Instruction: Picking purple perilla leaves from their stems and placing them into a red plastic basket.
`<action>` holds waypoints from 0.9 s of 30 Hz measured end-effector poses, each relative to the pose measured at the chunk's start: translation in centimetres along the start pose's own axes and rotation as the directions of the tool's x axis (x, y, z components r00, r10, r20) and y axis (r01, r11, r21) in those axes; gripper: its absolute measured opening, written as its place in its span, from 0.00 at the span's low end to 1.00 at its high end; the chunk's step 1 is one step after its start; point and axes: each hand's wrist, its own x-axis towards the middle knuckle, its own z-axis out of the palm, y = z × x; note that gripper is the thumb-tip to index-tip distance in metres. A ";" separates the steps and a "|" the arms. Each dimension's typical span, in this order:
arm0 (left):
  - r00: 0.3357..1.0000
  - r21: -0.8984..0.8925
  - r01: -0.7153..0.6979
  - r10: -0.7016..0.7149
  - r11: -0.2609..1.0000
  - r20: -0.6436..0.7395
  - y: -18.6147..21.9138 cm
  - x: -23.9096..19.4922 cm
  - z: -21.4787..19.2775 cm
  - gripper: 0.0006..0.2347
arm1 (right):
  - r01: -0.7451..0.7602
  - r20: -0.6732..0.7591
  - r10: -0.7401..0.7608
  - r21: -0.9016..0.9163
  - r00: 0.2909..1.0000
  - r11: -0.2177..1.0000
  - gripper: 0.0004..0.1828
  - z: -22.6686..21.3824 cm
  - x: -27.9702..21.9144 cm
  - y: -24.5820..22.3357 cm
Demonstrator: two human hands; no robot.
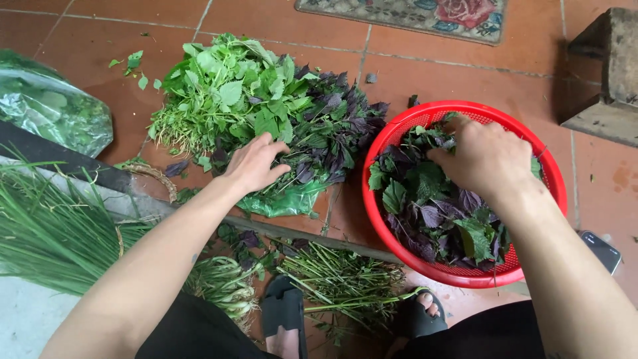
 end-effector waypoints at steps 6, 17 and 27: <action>0.975 -0.457 -0.054 -0.052 0.888 -0.217 0.8 0.3 -3.1 0.06 | 0.042 0.027 -0.045 0.088 0.999 0.995 0.27 -0.8 -0.7 -0.3; 0.860 -0.531 -0.053 0.309 0.846 0.406 8.1 -4.7 -6.8 0.10 | 0.274 -0.154 -0.237 0.293 0.959 0.916 0.16 -0.7 -1.9 -0.7; 0.471 -0.444 -0.057 0.416 0.894 0.778 9.5 -5.4 -2.2 0.20 | 0.300 -0.152 -0.269 0.243 0.951 0.922 0.16 -0.5 -1.8 0.0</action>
